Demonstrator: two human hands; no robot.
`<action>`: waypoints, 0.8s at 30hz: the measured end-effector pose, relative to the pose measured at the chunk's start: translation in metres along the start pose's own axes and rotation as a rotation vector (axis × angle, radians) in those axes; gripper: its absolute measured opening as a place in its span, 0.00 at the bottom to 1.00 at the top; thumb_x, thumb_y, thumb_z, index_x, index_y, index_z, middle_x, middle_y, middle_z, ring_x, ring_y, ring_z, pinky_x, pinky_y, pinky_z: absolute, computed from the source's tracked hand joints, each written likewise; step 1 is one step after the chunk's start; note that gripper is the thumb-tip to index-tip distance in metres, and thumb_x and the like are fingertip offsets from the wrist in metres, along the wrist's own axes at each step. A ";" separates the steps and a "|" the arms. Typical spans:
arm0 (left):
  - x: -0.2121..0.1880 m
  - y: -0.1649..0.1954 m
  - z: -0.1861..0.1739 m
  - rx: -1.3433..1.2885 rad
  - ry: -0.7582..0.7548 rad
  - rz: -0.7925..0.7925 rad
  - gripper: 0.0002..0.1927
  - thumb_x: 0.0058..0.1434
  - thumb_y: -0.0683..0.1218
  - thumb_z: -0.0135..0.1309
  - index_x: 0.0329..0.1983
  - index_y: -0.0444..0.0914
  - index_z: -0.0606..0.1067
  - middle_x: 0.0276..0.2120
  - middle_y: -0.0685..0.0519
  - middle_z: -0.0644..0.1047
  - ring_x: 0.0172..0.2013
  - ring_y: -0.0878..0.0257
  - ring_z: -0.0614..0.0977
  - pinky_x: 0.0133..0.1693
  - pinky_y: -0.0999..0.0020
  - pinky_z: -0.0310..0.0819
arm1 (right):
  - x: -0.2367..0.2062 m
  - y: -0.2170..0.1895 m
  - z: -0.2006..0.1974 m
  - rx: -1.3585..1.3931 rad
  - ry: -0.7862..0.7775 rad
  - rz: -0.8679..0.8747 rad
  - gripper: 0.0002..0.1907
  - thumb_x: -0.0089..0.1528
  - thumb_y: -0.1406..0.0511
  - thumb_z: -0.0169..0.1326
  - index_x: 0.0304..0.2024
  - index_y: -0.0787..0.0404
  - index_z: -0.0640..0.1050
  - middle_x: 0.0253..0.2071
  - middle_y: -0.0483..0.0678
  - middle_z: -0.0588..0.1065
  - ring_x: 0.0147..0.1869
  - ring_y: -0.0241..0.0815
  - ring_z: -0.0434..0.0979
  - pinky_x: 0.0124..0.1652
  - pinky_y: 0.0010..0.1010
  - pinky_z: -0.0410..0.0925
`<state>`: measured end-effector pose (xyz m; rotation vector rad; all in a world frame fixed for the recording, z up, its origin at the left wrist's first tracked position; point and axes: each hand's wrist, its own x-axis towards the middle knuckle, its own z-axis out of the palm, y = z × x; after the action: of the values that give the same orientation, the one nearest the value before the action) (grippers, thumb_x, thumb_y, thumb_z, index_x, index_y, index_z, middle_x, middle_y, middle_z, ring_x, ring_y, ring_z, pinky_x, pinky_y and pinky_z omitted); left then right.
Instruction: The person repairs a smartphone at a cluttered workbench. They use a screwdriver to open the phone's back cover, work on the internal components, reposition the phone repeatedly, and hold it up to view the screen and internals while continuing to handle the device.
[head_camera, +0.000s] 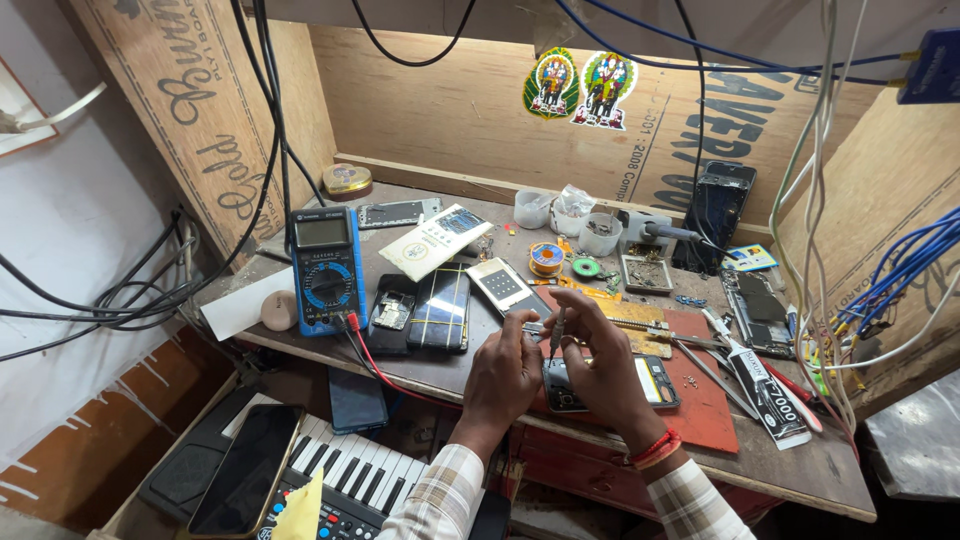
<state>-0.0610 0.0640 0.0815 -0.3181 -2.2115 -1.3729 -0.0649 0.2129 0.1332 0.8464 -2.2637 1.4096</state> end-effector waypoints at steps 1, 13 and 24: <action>0.002 0.001 0.003 0.004 -0.003 0.006 0.13 0.66 0.39 0.46 0.54 0.38 0.69 0.30 0.36 0.80 0.35 0.40 0.83 0.36 0.45 0.74 | 0.001 0.002 -0.002 -0.043 0.024 -0.034 0.33 0.57 0.81 0.52 0.65 0.58 0.70 0.42 0.47 0.77 0.51 0.38 0.84 0.51 0.30 0.77; 0.021 0.001 0.020 0.021 -0.008 0.021 0.14 0.65 0.39 0.46 0.54 0.38 0.68 0.29 0.37 0.79 0.35 0.39 0.83 0.37 0.44 0.73 | 0.015 0.024 -0.018 -0.008 0.027 -0.022 0.33 0.57 0.80 0.52 0.64 0.58 0.69 0.44 0.46 0.78 0.51 0.36 0.83 0.52 0.27 0.75; 0.032 0.005 0.030 0.017 -0.006 -0.003 0.14 0.65 0.38 0.46 0.54 0.38 0.68 0.28 0.37 0.79 0.34 0.40 0.83 0.37 0.45 0.74 | 0.024 0.024 -0.025 -0.075 0.109 0.058 0.32 0.58 0.78 0.56 0.64 0.57 0.70 0.43 0.47 0.78 0.45 0.37 0.82 0.47 0.29 0.76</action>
<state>-0.0945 0.0900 0.0915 -0.3137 -2.2283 -1.3563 -0.0992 0.2361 0.1419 0.6696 -2.2593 1.3522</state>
